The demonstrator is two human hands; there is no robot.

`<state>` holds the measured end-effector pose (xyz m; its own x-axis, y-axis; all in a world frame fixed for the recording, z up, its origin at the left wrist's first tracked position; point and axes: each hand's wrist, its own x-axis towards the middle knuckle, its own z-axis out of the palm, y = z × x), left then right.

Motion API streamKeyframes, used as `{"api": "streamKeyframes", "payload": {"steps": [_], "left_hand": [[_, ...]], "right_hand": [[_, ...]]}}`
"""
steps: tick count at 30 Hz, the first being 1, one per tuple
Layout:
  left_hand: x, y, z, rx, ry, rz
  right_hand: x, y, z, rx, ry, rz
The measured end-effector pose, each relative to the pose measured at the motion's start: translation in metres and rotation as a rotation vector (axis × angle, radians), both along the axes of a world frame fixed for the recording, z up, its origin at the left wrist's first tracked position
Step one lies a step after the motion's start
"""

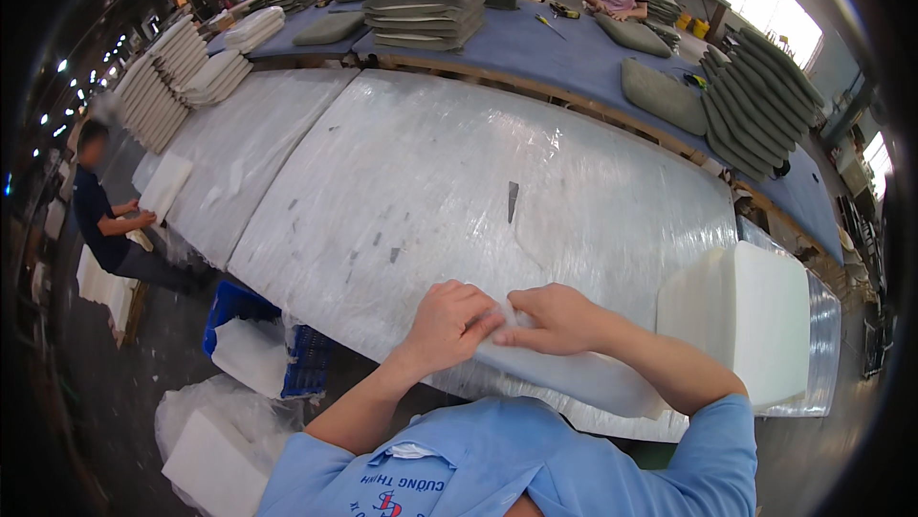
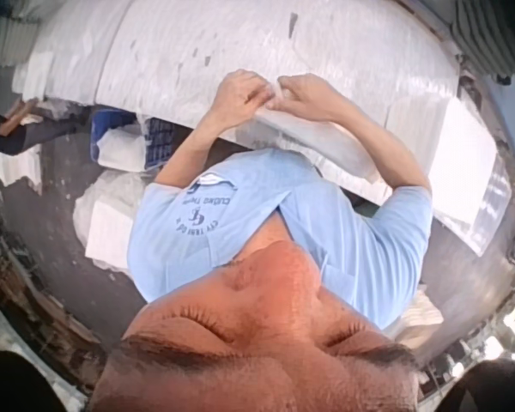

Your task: The person wraps rectangular white foam blocks in white paper on a plastic-covered table. They fold the paper around each block, smooth the edges, and place the wrapped items into a blue crate. The person repeats this process for multiple foam blocks.

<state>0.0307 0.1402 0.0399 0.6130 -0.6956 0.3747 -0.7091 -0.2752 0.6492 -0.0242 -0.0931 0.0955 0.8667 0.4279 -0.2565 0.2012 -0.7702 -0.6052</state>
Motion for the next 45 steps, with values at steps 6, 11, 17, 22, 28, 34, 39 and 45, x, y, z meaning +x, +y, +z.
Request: {"api": "streamKeyframes", "payload": {"steps": [6,11,17,22,28,34,39,45], "left_hand": [[-0.003,-0.006,0.003,-0.048,-0.024,0.09],[-0.046,-0.021,0.02,0.007,-0.268,0.136],[-0.07,-0.039,0.002,0.291,-0.346,0.137],[-0.076,-0.058,0.015,0.342,-0.358,0.054],[-0.085,-0.064,0.026,0.476,-0.272,0.217],[-0.087,-0.084,0.025,0.437,-0.207,0.291],[-0.084,-0.091,0.022,0.432,-0.209,0.319],[-0.118,-0.109,0.019,0.306,-0.199,0.374]], "right_hand": [[0.008,-0.004,-0.019,0.261,0.341,-0.119],[0.011,-0.013,-0.043,0.344,0.38,-0.077],[0.021,-0.005,-0.078,0.509,0.323,0.043],[0.007,-0.064,-0.204,0.174,0.045,0.07],[0.014,-0.074,-0.086,0.348,0.294,-0.209],[-0.014,-0.096,-0.039,0.291,0.165,0.035],[-0.022,-0.087,-0.018,0.102,0.116,0.185],[-0.026,-0.089,-0.06,0.521,0.294,0.03]]}}
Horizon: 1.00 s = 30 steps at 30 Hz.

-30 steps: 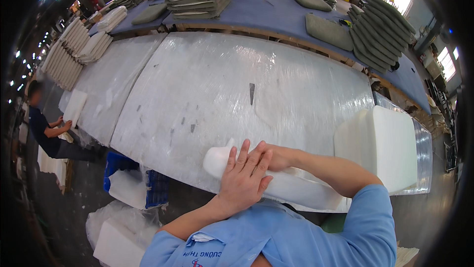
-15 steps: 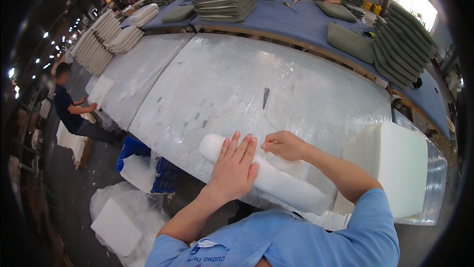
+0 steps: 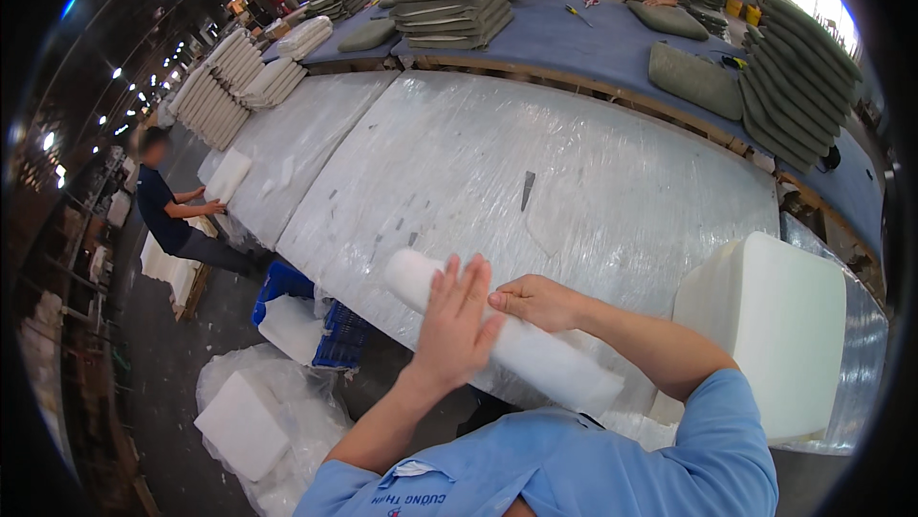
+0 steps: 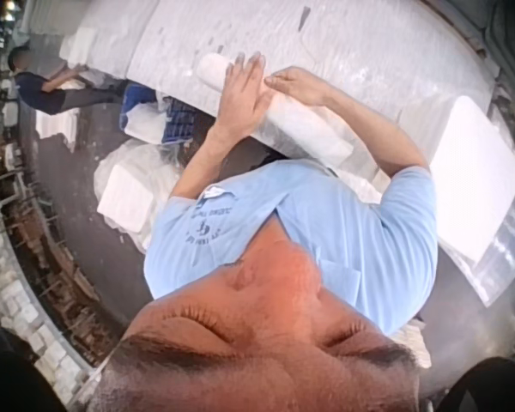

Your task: The person wraps rectangular white foam blocks in white paper on a plastic-covered table. They fold the paper around each block, smooth the edges, and place the wrapped items into a blue crate. The person repeats this process for multiple foam blocks.

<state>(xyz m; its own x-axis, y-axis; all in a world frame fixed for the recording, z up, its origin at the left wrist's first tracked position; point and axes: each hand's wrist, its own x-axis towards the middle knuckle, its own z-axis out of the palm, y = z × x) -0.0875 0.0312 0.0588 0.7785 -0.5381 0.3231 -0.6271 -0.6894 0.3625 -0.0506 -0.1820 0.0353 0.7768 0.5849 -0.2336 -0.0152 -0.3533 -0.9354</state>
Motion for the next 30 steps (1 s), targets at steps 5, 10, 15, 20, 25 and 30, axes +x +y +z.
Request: {"api": "streamKeyframes", "payload": {"steps": [5,10,15,20,25,30], "left_hand": [[-0.018,-0.012,-0.004,0.011,0.051,0.033],[-0.018,-0.003,-0.007,-0.013,0.005,0.002],[-0.016,0.001,-0.012,-0.148,-0.054,-0.011],[-0.01,-0.006,-0.013,-0.208,-0.062,-0.007],[-0.013,-0.017,0.007,-0.026,-0.01,-0.038],[-0.021,-0.02,0.002,-0.001,-0.012,-0.03]], "right_hand": [[-0.003,-0.006,-0.046,-0.118,0.127,-0.037],[-0.005,-0.022,-0.083,-0.041,0.09,-0.147],[0.012,0.01,-0.008,0.098,-0.05,-0.064],[0.022,0.026,-0.02,0.159,-0.142,0.028],[0.009,-0.009,-0.086,0.032,0.114,-0.197],[-0.034,-0.035,-0.06,0.311,0.032,-0.365]]}}
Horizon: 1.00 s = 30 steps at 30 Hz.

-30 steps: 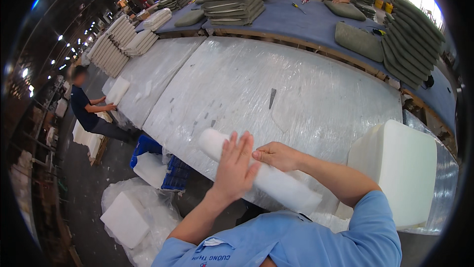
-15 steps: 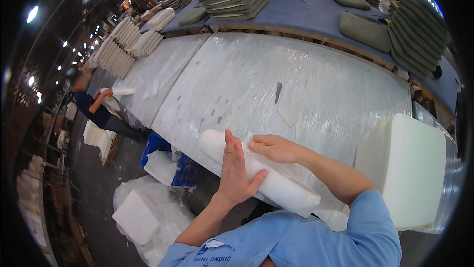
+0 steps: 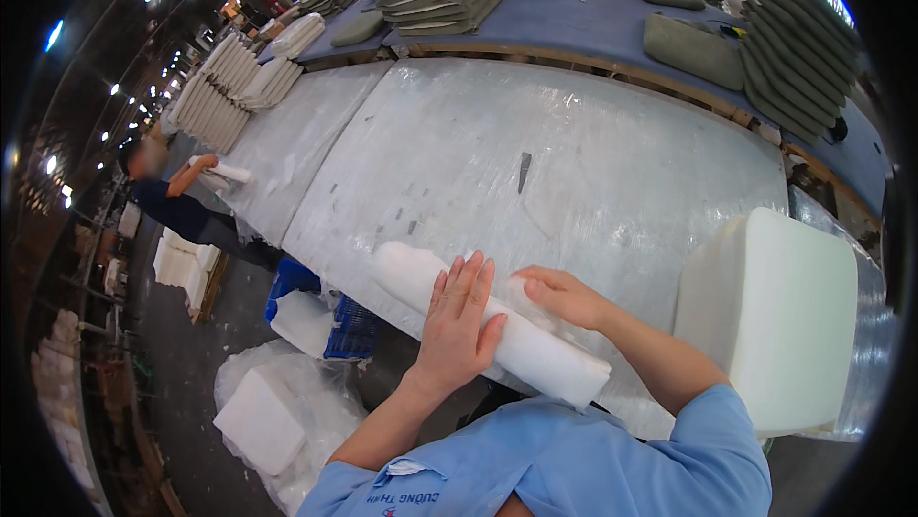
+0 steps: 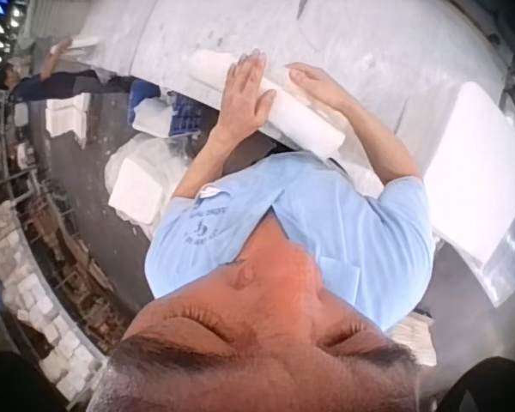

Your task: The person wraps rectangular white foam blocks in white paper on a plastic-covered table. They fold the paper around each block, smooth the edges, and place the wrapped items into a blue crate. The person repeats this process for multiple foam blocks.

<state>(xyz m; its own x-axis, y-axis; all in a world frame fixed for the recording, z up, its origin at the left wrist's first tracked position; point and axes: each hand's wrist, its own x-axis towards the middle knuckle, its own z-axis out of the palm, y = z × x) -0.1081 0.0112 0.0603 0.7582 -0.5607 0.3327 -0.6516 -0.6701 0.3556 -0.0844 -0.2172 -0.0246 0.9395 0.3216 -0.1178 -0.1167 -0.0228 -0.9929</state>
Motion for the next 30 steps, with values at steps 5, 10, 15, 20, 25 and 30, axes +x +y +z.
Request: {"api": "streamKeyframes", "payload": {"steps": [5,10,15,20,25,30], "left_hand": [[0.005,-0.014,0.004,-0.028,-0.009,-0.02],[-0.002,-0.028,0.01,-0.029,-0.003,-0.147],[0.002,-0.035,0.005,-0.003,-0.077,-0.149],[0.004,-0.041,0.004,0.036,-0.011,-0.099],[0.006,-0.042,0.002,-0.035,-0.051,-0.147],[-0.003,-0.046,0.008,0.033,0.002,-0.151]], "right_hand": [[-0.021,-0.011,-0.013,-0.14,0.087,0.019],[-0.011,-0.038,0.006,-0.304,-0.277,-0.112],[-0.012,-0.057,0.099,-0.752,-0.213,0.188],[-0.04,-0.041,0.109,-0.811,-0.318,0.357],[-0.038,-0.044,0.079,-0.519,-0.138,0.277],[-0.037,-0.044,0.057,-0.279,0.1,0.26]]}}
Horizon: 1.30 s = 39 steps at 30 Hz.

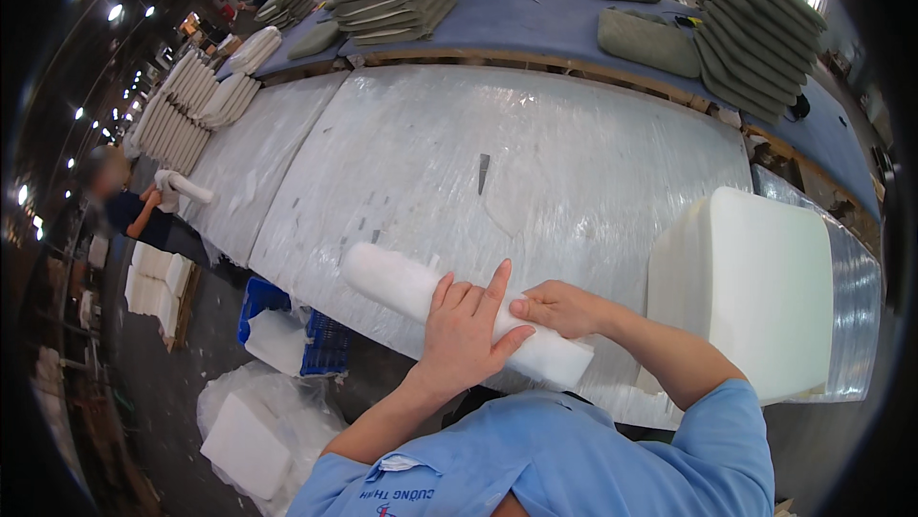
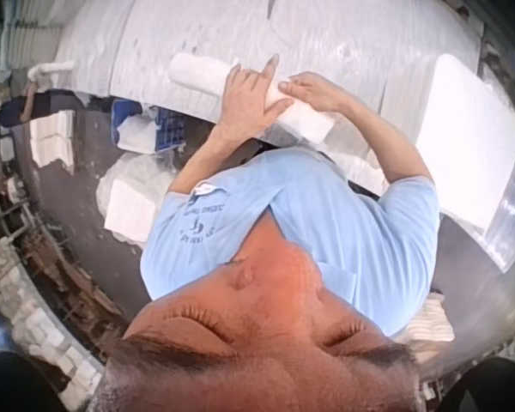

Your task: The person wraps rectangular white foam blocks in white paper on a plastic-covered table. They fold the paper around each block, smooth the edges, and place the wrapped items into a blue crate. The person repeats this process for multiple foam blocks.

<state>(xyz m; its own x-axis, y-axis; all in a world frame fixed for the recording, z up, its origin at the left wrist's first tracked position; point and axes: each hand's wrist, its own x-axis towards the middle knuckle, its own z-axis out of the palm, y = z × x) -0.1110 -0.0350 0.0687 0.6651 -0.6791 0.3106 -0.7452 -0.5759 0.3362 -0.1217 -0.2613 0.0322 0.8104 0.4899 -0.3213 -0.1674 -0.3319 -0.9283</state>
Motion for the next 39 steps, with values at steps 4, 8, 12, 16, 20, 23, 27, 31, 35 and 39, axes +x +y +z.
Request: {"api": "streamKeyframes", "payload": {"steps": [4,8,12,16,20,23,27,31,35,39], "left_hand": [[-0.002,-0.003,-0.003,0.039,-0.005,0.014],[-0.002,-0.009,-0.004,0.05,-0.006,0.003],[-0.002,-0.011,-0.004,0.07,-0.024,-0.006],[-0.007,-0.005,0.002,0.105,-0.064,-0.037],[-0.007,0.008,0.0,0.055,0.037,-0.007],[-0.007,0.01,0.001,0.041,0.069,-0.002],[-0.003,0.012,-0.004,-0.037,0.056,-0.01],[0.0,0.012,-0.004,-0.036,0.074,-0.005],[-0.008,0.008,0.006,0.066,0.16,-0.005],[-0.011,0.015,0.0,0.095,0.107,0.0]], "right_hand": [[0.0,-0.001,-0.014,0.02,0.041,-0.001],[0.0,-0.006,-0.023,0.027,0.002,-0.015],[0.001,-0.009,-0.044,-0.065,0.017,-0.037],[-0.022,-0.024,-0.112,-0.317,-0.185,-0.115],[-0.003,-0.015,-0.065,-0.172,-0.21,-0.225],[0.019,-0.01,0.002,-0.07,-0.176,-0.074],[0.015,0.017,0.026,-0.123,-0.29,0.091],[0.022,0.025,-0.015,0.011,-0.104,0.008],[-0.018,-0.001,-0.108,-0.305,-0.266,-0.14],[-0.015,-0.016,-0.071,-0.169,-0.125,-0.259]]}}
